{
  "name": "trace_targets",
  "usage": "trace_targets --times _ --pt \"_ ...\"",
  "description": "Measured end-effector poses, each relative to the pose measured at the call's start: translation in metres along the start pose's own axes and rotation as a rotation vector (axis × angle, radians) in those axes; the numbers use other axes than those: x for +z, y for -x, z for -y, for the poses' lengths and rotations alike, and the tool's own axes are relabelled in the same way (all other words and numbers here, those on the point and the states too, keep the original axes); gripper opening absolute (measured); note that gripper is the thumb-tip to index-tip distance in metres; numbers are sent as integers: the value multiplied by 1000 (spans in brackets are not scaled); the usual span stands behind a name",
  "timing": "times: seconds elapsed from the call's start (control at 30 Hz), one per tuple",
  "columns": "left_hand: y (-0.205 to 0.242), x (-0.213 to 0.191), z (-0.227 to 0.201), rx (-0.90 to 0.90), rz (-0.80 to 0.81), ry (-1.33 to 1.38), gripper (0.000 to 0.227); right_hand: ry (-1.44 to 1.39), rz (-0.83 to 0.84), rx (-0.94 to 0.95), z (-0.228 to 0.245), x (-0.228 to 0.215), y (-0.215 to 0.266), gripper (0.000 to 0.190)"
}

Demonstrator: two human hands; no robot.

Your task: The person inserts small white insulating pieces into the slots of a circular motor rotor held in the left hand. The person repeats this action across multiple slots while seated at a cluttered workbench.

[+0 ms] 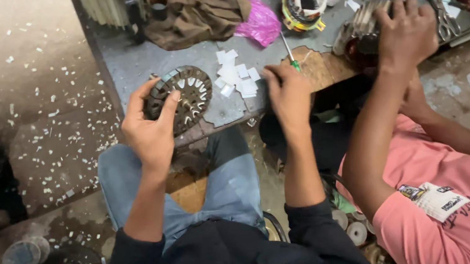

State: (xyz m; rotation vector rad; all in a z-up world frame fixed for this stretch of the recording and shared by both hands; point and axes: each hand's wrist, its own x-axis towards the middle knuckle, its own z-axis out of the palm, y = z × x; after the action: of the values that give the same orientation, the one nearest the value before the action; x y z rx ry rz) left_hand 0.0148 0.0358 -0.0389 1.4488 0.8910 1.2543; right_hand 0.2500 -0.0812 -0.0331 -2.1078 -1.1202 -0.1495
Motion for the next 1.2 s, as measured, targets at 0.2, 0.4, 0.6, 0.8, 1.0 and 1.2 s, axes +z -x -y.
trace_targets --times 0.2,0.4,0.6,0.8,1.0,1.2 --pt "1 18 -8 72 -48 -137 31 16 64 -46 -5 19 -8 29" --pt "3 14 -21 187 -68 -209 37 -99 172 94 -11 16 -19 33" --pt "41 0 -44 335 -57 -246 19 -674 71 282 27 4 17 23" --pt "55 1 -22 -172 173 156 15 -882 331 110 62 12 68 21" --pt "63 -17 5 -247 250 230 16 -956 461 43 68 23 68 19" --pt "58 -34 32 -469 331 571 9 -669 524 -248 85 10 65 27"
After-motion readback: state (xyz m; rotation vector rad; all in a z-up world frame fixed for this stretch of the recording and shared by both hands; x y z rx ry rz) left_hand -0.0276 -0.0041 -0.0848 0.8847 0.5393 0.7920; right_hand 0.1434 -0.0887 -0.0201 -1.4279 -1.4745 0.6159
